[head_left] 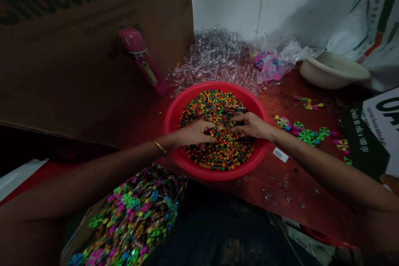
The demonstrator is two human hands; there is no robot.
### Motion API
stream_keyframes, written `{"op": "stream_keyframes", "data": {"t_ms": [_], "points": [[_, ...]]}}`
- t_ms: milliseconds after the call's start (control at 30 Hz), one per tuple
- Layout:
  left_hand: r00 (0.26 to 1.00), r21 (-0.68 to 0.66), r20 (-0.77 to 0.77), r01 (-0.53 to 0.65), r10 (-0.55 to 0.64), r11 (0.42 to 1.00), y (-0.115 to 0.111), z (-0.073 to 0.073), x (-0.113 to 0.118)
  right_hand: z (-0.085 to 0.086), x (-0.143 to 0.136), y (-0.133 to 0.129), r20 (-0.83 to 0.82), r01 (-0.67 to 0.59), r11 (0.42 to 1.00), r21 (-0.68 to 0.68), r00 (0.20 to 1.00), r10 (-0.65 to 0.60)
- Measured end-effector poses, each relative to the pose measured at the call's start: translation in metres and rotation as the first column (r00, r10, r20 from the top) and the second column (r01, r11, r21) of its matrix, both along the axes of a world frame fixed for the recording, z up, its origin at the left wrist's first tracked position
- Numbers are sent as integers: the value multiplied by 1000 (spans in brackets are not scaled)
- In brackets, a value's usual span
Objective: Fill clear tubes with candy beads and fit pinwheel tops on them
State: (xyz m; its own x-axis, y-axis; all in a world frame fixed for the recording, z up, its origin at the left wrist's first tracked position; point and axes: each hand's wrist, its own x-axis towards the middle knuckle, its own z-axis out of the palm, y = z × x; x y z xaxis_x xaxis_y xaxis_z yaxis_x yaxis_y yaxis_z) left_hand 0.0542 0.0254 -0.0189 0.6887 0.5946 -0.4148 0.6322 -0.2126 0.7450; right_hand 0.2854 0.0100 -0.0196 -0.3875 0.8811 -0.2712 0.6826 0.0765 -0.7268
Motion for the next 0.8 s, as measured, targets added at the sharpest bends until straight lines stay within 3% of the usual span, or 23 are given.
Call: {"op": "stream_keyframes", "data": {"t_ms": [67, 133, 233, 300, 400, 467, 500, 567, 633, 800], "points": [[981, 284, -183, 111, -60, 952, -3, 6, 0, 7, -3, -2, 250, -108, 982, 154, 966, 67], [914, 455, -399, 264, -71, 851, -8, 13, 6, 10, -12, -6, 522, -246, 949, 199, 846, 110], [812, 469, -577, 422, -93, 776, -16, 17, 23, 8, -31, -10, 710, -369, 922, 121, 681, 179], [788, 461, -606, 456, -106, 761, -17, 15, 31, 4, -39, -10, 696, -386, 916, 111, 688, 206], [871, 495, -486, 344, -73, 798, -8, 10, 28, 0, -35, -2, 513, -277, 944, 179, 845, 151], [971, 455, -241, 108, 6, 884, 2, 5, 21, -5, -27, 4, 259, -126, 969, 214, 964, 68], [994, 373, -86, -32, 69, 927, 7, 4, 18, -8, -23, 6, 110, -48, 976, 212, 994, 25], [962, 140, 167, -241, 217, 960, 10, 2, 15, -14, -19, 8, -146, 58, 985, 161, 989, -35], [898, -41, 283, -340, 338, 939, 5, 3, 16, -17, -19, 7, -313, 121, 988, 98, 946, -85], [843, -257, 306, -375, 443, 891, -14, 10, 25, -11, -13, -5, -505, 286, 958, -33, 822, -262]]}}
